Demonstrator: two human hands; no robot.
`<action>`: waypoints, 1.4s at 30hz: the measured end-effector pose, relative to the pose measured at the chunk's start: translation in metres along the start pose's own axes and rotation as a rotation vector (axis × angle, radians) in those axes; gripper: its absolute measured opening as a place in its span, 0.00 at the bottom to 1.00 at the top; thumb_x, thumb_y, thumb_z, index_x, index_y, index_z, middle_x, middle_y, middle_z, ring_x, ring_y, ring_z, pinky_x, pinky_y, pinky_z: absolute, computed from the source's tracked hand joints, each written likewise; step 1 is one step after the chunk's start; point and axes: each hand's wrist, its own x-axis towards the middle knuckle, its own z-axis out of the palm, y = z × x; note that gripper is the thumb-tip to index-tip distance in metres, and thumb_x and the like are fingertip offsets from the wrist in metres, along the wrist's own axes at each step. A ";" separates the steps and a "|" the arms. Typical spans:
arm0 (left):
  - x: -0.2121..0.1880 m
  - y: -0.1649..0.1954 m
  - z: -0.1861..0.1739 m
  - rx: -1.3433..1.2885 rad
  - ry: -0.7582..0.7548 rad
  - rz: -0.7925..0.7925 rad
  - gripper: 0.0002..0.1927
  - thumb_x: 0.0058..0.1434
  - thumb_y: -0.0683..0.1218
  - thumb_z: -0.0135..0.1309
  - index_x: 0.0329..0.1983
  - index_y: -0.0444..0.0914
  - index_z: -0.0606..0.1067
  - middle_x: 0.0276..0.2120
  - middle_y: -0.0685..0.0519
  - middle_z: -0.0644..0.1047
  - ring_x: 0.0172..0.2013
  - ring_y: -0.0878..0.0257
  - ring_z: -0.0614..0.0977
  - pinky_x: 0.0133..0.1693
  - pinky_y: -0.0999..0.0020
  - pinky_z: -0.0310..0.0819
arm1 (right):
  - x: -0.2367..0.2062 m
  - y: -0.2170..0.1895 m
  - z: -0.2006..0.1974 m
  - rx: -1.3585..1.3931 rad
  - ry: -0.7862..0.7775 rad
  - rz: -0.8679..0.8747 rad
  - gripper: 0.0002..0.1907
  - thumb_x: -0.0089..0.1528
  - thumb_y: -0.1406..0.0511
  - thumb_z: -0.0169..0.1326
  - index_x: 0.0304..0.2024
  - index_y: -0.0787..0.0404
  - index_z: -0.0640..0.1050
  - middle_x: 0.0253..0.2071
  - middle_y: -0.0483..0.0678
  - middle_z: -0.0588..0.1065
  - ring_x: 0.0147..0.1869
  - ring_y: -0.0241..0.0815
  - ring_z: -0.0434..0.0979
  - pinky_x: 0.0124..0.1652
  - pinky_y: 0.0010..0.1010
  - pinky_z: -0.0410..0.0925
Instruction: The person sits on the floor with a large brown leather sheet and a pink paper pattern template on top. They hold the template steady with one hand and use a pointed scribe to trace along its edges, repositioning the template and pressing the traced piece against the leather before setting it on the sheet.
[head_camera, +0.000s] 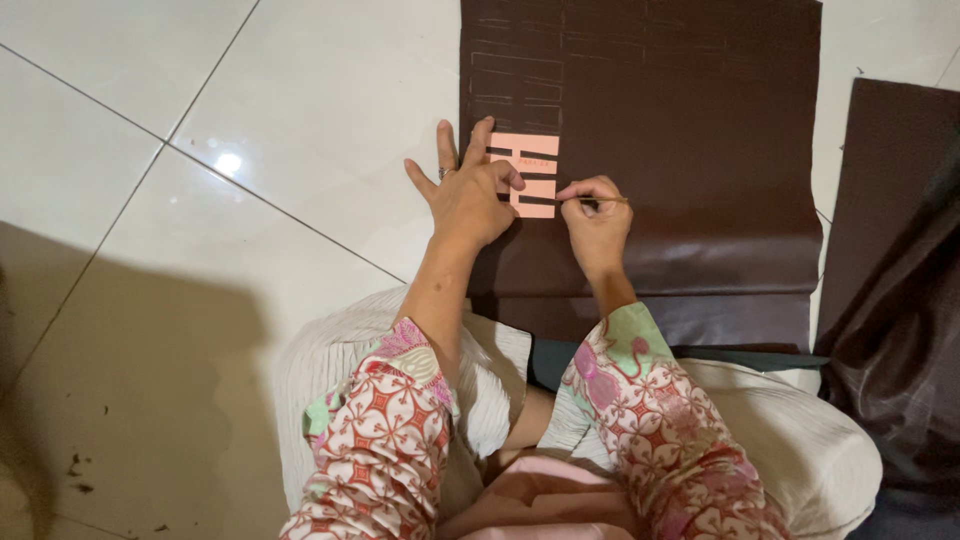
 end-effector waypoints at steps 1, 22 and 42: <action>-0.001 0.000 -0.001 0.005 -0.007 -0.001 0.14 0.41 0.40 0.66 0.28 0.54 0.82 0.74 0.63 0.55 0.75 0.46 0.38 0.64 0.18 0.22 | -0.001 0.001 0.000 0.002 0.006 0.009 0.07 0.58 0.77 0.56 0.31 0.62 0.81 0.37 0.44 0.76 0.42 0.32 0.76 0.38 0.21 0.67; 0.002 0.005 0.034 0.052 0.307 0.145 0.11 0.48 0.50 0.69 0.30 0.43 0.79 0.66 0.47 0.63 0.72 0.36 0.50 0.61 0.14 0.26 | -0.003 -0.009 0.005 0.184 0.063 0.048 0.07 0.60 0.78 0.56 0.31 0.64 0.79 0.38 0.45 0.76 0.45 0.32 0.78 0.44 0.21 0.71; 0.002 0.007 0.037 -0.043 0.186 0.195 0.09 0.50 0.41 0.64 0.29 0.52 0.85 0.65 0.59 0.67 0.72 0.42 0.50 0.61 0.15 0.25 | -0.009 -0.023 0.010 0.238 0.148 0.014 0.07 0.62 0.79 0.58 0.35 0.64 0.80 0.43 0.45 0.75 0.49 0.32 0.77 0.49 0.21 0.71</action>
